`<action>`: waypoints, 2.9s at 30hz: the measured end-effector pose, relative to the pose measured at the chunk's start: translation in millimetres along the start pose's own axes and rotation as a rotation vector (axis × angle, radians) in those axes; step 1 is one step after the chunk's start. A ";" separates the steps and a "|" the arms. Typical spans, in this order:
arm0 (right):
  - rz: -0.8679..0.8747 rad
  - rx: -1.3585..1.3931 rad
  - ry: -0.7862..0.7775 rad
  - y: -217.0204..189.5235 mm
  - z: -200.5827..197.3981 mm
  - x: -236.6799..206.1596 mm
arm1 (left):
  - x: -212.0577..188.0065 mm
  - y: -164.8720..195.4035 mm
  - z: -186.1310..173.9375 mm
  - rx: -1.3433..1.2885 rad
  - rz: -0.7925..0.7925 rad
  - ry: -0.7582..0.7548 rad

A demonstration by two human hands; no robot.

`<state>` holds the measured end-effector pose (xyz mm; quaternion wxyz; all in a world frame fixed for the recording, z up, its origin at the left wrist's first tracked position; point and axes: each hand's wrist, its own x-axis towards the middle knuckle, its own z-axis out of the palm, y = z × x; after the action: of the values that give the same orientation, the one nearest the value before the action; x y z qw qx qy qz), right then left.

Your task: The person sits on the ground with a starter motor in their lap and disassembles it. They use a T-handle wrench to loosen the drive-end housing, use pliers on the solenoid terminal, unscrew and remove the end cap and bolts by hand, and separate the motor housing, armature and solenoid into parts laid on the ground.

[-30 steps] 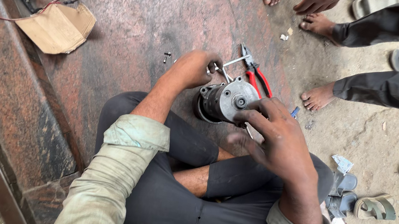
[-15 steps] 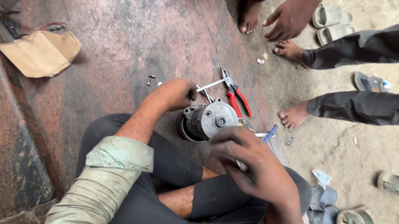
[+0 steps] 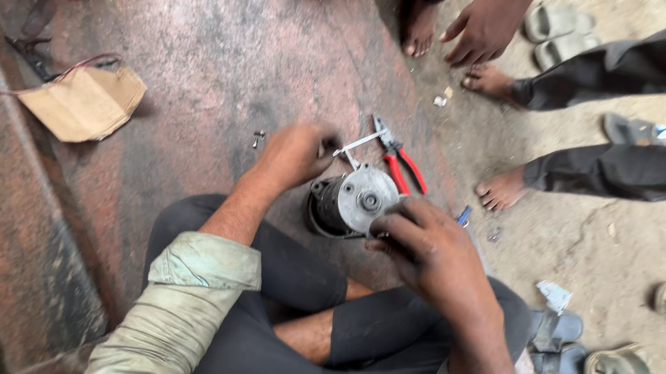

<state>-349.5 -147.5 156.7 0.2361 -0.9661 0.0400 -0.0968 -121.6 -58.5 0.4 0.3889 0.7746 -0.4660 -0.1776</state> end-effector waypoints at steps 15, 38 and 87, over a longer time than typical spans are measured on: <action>-0.073 0.065 0.164 5.0 -4.8 -12.0 | -109.3 141.7 -28.3 0.051 0.380 0.291; 0.832 -0.152 0.012 241.4 176.5 11.3 | -7.2 -66.1 -18.2 0.340 -0.606 0.142; 1.132 1.860 0.620 39.6 160.8 -93.9 | -77.8 80.8 22.8 -0.366 0.116 0.247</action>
<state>-409.4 -98.9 -17.2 0.8526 -0.1929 0.4410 -0.2034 -222.4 -22.8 41.2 0.5865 0.6791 -0.4186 -0.1402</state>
